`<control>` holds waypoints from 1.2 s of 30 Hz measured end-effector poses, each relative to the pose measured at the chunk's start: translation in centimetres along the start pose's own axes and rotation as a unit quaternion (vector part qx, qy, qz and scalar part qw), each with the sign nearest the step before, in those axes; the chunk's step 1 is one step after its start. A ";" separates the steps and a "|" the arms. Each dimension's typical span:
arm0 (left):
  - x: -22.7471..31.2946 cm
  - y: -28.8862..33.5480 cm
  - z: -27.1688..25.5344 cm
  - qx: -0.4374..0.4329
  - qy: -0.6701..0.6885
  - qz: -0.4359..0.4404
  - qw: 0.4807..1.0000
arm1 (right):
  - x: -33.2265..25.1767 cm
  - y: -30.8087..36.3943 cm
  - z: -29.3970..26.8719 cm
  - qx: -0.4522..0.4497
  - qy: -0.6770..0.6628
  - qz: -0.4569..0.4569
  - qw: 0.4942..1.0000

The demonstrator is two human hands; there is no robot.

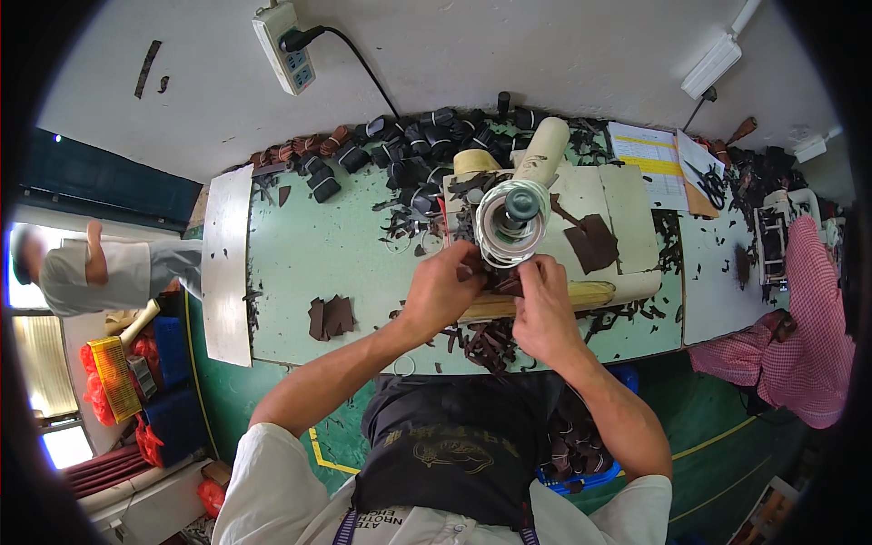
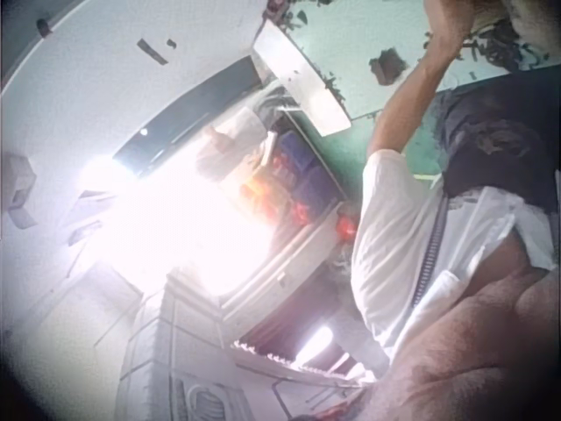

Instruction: The person thins the edges of leather pieces using an industrial skiving machine.

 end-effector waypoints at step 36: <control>-29.5 9.3 -10.0 0.345 -0.118 -0.298 0.882 | -10.8 -3.0 25.4 -0.118 -0.180 0.043 0.976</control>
Point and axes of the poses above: each hand's wrist, its own y-axis away from the middle knuckle, its own z-axis out of the palm, x = y × z, the point moved 3 cm from there along -y, towards the middle knuckle, and after that the axes turned 12 degrees about -z, right-handed, at the moved point
